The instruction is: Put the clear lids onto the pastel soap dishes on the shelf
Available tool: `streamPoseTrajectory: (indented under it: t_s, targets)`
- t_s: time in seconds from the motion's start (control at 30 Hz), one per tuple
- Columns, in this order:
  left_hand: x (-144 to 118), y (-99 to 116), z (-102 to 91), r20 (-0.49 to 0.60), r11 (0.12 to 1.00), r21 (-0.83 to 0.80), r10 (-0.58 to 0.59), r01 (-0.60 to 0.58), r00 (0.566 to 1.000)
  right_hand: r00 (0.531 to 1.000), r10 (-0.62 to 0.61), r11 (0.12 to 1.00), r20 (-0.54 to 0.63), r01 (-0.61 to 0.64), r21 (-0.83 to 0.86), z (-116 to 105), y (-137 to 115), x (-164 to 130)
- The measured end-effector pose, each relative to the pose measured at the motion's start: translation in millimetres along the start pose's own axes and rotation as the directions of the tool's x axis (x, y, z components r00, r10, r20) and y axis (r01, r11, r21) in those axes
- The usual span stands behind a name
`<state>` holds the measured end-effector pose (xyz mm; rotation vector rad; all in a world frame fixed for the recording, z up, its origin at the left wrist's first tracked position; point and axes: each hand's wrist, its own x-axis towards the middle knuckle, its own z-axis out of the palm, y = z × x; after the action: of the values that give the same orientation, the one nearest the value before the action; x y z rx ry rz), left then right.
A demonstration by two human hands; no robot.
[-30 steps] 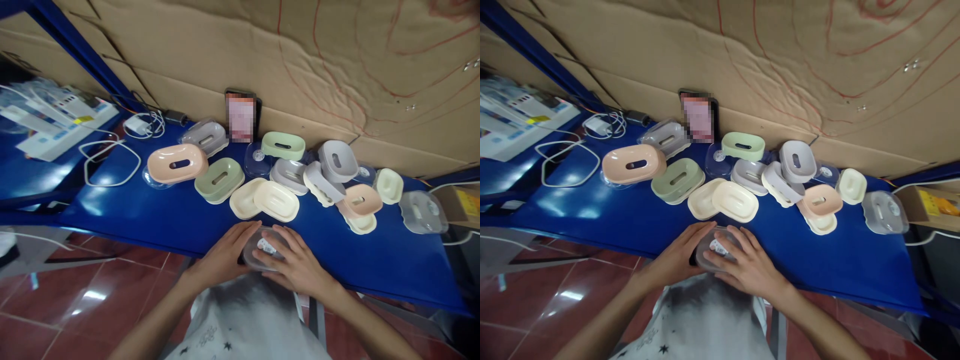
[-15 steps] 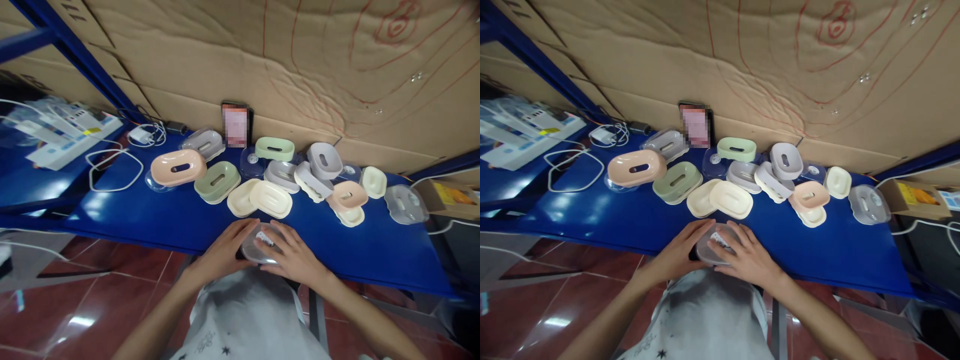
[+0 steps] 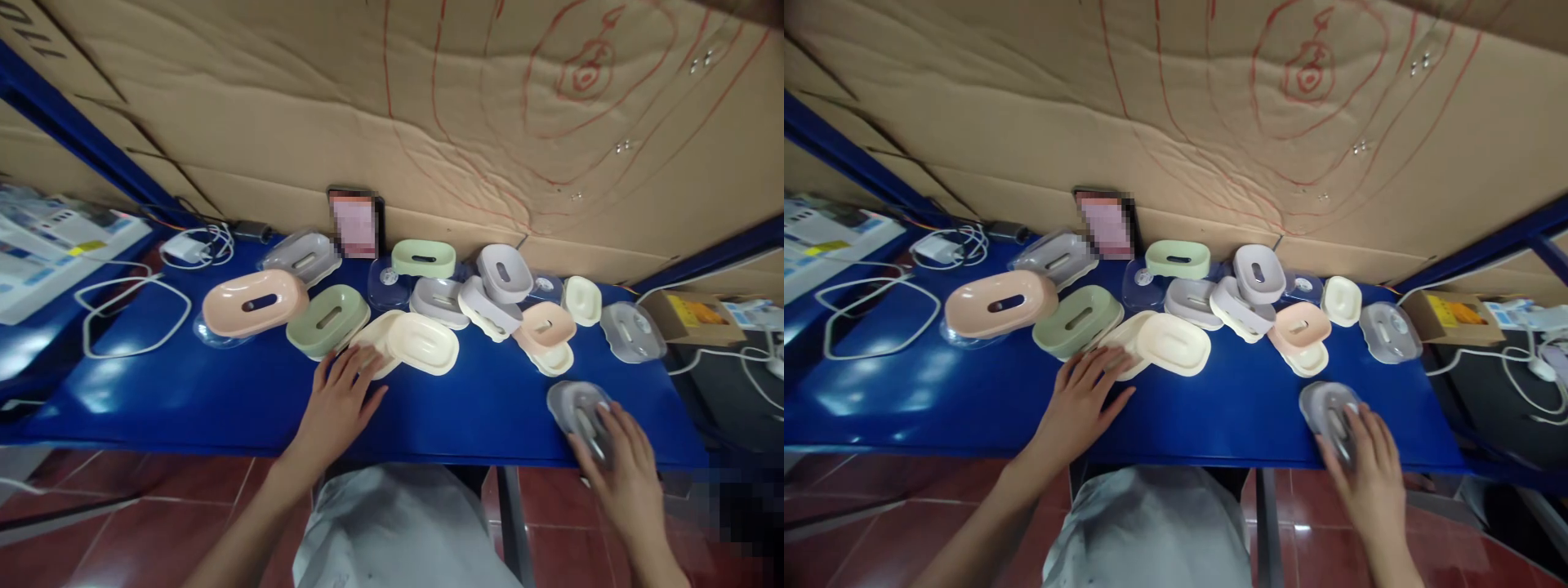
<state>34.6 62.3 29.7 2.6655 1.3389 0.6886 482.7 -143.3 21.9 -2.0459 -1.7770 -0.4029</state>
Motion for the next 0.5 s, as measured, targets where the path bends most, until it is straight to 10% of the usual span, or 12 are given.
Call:
streamPoseTrajectory:
  t_s: [0.27,0.4,0.5]
  targets:
    - [-20.1,2.1,-4.1,-0.016,0.995,-0.095,0.013,-0.015,1.0,0.977,0.176,0.961,-0.121,-0.197,-0.195,19.5,68.7,50.9]
    - [-35.8,-0.2,-10.4,-0.013,0.992,-0.126,-0.014,0.012,1.0,0.954,0.098,0.982,-0.283,-0.14,-0.13,20.8,13.7,83.7]
    - [-39.6,2.4,-10.2,-0.054,0.994,-0.107,-0.043,0.037,0.998,0.965,-0.25,0.951,-0.076,0.26,0.166,30.4,-68.0,109.2]
